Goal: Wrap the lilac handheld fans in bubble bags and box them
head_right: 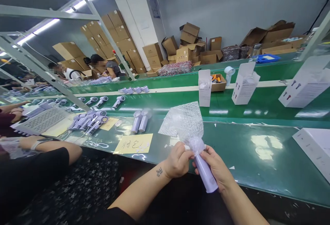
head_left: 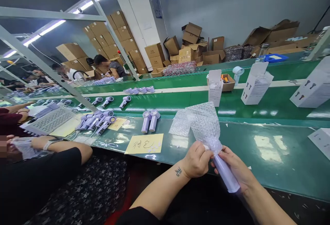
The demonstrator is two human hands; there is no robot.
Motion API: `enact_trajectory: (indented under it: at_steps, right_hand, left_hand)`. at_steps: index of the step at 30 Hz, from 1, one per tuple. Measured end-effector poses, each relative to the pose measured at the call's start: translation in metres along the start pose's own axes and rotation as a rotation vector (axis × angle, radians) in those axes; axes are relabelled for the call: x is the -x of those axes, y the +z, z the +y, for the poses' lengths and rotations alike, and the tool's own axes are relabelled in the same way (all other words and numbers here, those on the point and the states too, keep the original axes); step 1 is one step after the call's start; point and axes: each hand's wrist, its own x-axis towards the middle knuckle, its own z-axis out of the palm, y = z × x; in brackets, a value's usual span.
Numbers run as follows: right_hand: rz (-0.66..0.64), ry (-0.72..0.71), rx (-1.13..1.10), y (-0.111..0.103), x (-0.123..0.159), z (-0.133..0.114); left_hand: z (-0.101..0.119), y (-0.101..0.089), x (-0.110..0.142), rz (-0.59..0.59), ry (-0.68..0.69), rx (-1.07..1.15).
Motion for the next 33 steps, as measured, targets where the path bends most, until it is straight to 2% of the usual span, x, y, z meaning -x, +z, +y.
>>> enact_trajectory:
  at_steps: [4,6,8,10,11,15,17,19,21,23,25,27,30,33]
  right_hand:
    - [0.072,-0.018,-0.046,0.005,0.003,-0.004]
    - [0.116,-0.031,-0.039,0.008,0.005,-0.007]
    - [0.172,-0.042,-0.029,0.01,0.005,-0.01]
    - [0.218,-0.066,-0.026,0.008,0.004,-0.011]
    - [0.234,-0.081,-0.021,0.006,0.002,-0.011]
    - [0.238,-0.118,0.013,-0.005,-0.005,-0.007]
    - [0.252,-0.084,0.033,-0.009,-0.009,-0.007]
    - [0.293,-0.023,0.112,-0.01,-0.014,-0.014]
    - [0.312,0.041,0.247,-0.01,-0.019,-0.034]
    - [0.293,0.086,0.387,-0.006,-0.021,-0.067]
    - [0.276,0.098,0.588,0.003,-0.019,-0.109]
    - [0.283,0.042,0.868,0.015,-0.012,-0.149]
    - [0.297,-0.072,1.057,0.035,0.003,-0.191]
    - [0.292,-0.254,1.094,0.047,0.017,-0.202]
  left_hand:
    - [-0.012,0.005,0.002,-0.052,0.057,-0.104]
    - [-0.019,0.012,0.002,0.0,-0.028,-0.165]
    - [-0.022,0.019,0.001,0.068,-0.189,-0.177]
    - [-0.016,0.025,0.0,0.1,-0.312,-0.113]
    - [-0.01,0.027,0.0,0.1,-0.329,-0.059]
    - [0.019,0.031,0.001,0.029,-0.262,0.217]
    - [0.022,0.032,-0.005,-0.026,-0.439,0.384]
    - [0.013,0.033,-0.019,-0.083,-0.748,0.562]
    - [-0.002,0.034,-0.042,-0.13,-1.003,0.727]
    - [-0.016,0.032,-0.067,-0.161,-1.182,0.895]
    - [-0.022,0.027,-0.091,-0.182,-1.341,1.08]
    - [-0.023,0.018,-0.112,-0.155,-1.43,1.237]
    - [-0.025,-0.003,-0.135,0.005,-1.391,1.317]
    - [-0.037,-0.022,-0.143,0.136,-1.2,1.342]
